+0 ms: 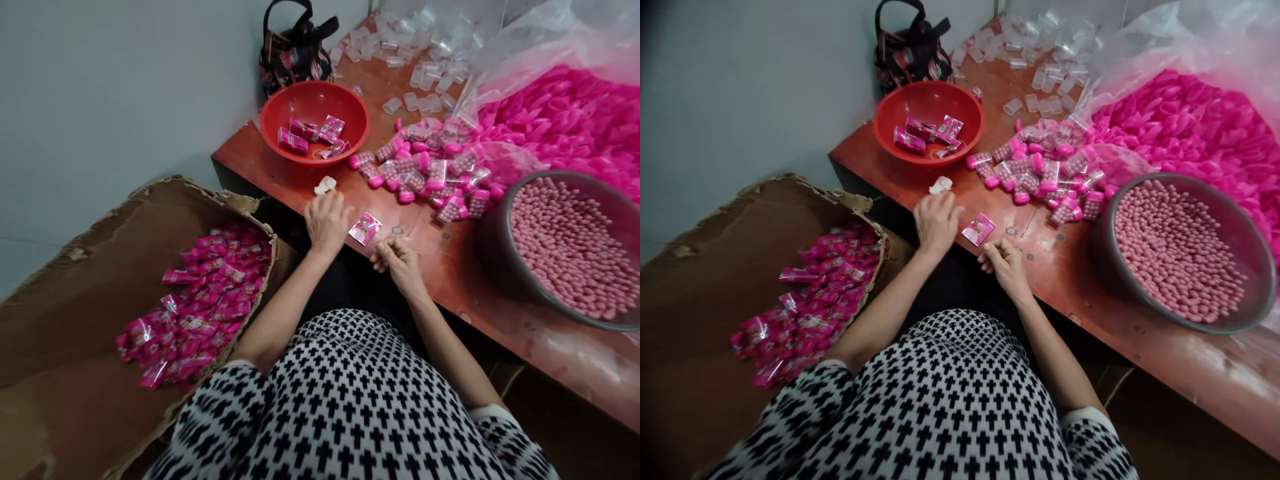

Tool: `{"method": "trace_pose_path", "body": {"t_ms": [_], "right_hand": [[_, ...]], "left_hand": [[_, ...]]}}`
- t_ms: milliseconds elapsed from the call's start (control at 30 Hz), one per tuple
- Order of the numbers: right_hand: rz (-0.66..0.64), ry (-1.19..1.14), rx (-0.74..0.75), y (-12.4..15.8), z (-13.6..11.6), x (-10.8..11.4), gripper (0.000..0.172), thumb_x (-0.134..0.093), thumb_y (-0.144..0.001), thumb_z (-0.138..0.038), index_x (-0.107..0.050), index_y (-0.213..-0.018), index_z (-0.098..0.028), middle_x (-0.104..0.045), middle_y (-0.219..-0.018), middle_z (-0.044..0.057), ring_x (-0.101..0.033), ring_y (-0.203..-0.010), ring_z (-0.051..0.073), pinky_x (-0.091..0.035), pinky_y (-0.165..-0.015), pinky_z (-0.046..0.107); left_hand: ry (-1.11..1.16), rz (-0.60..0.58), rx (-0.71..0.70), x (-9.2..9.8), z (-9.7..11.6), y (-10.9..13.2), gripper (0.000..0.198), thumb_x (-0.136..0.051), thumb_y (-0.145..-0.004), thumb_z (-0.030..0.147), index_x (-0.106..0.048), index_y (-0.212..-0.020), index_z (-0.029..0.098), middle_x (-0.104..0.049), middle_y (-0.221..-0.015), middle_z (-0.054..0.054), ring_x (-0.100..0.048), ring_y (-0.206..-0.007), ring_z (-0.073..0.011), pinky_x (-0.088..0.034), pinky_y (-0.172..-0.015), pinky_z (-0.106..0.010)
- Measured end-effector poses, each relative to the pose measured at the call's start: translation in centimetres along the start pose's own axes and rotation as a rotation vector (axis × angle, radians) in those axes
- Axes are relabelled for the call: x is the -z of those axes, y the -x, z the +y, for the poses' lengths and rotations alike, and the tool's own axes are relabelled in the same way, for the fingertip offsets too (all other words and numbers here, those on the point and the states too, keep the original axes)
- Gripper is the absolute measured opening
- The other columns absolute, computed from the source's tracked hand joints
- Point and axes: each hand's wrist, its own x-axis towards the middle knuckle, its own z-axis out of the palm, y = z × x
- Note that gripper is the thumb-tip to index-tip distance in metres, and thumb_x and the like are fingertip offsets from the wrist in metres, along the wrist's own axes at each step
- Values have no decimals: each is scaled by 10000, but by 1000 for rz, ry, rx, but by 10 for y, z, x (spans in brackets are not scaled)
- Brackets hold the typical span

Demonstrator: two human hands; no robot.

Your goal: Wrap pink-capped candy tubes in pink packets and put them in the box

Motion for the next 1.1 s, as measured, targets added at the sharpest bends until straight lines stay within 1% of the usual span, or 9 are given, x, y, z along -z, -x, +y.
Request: {"method": "trace_pose_path", "body": {"t_ms": [67,133,267,433,533,600,833,1000,1100], "right_hand": [[4,3,0,1,0,2,317,-638,-783,-484,-558,-722,-184,-653,-604,-14,-567,-455,75,-437,-426,184],[-7,2,-7,2,2,1,313,-631,-791,-480,-560,-723,-182,-653,-607,-13,-571,-459,75,-441,-429,184],[-22,-14,-39,4,6,0,330,-623,-789,-499,-548,-725,-184,-657,-615,-12,-567,-458,73,-438,-427,183],[13,-15,-54,7,10,12,323,-631,-786,-493,-550,-728,-186,-654,-612,-16,-569,-463,74,-445,-439,187],[40,-21,-58,8,9,19,313,-632,-792,-481,-553,-725,-185,-654,-614,-16,-564,-464,68,-440,-443,181],[50,-28,-59,8,8,21,316,-635,-789,-484,-552,-729,-185,-654,-618,-16,-558,-463,65,-433,-442,178],[77,-24,-43,-3,7,13,353,-634,-761,-534,-529,-747,-197,-637,-643,-23,-560,-498,73,-438,-460,184],[208,-99,34,-24,12,2,460,-721,-675,-489,-504,-985,-226,-630,-849,-15,-601,-697,104,-485,-562,209],[189,-124,40,-35,11,0,489,-730,-660,-469,-481,-1006,-228,-537,-656,-81,-520,-568,84,-449,-555,213]], "left_hand": [[61,95,104,-2,-23,-32,367,-536,-865,402,-632,-1158,201,-490,-1393,-129,-340,-1311,-333,-226,-1068,-499],[96,75,183,-8,-43,-58,285,-573,-854,358,-676,-1052,181,-531,-1337,-135,-357,-1281,-329,-193,-1078,-510],[89,41,208,-17,-61,-80,235,-608,-851,315,-703,-935,118,-626,-1197,-112,-437,-1133,-277,-263,-1044,-493],[100,131,15,-14,-46,-45,426,-725,-752,314,-644,-1113,103,-569,-1302,-113,-459,-1213,-253,-331,-1074,-434],[168,-62,-291,-16,-30,-4,392,-655,-810,349,-624,-1163,180,-571,-1327,-88,-442,-1304,-239,-321,-1111,-450],[146,-148,-340,-21,-24,17,305,-606,-845,345,-659,-1105,195,-579,-1323,-88,-444,-1312,-257,-302,-1117,-497],[199,-90,-211,-35,-20,28,166,-595,-850,289,-723,-927,218,-692,-1141,-69,-549,-1213,-249,-275,-1118,-540],[455,-6,-97,-20,3,39,178,-590,-848,268,-728,-955,238,-684,-1158,-69,-554,-1207,-222,-346,-1093,-463],[623,-54,40,-6,17,48,220,-668,-783,292,-724,-993,255,-676,-1178,-51,-562,-1195,-228,-382,-1075,-421]]}}
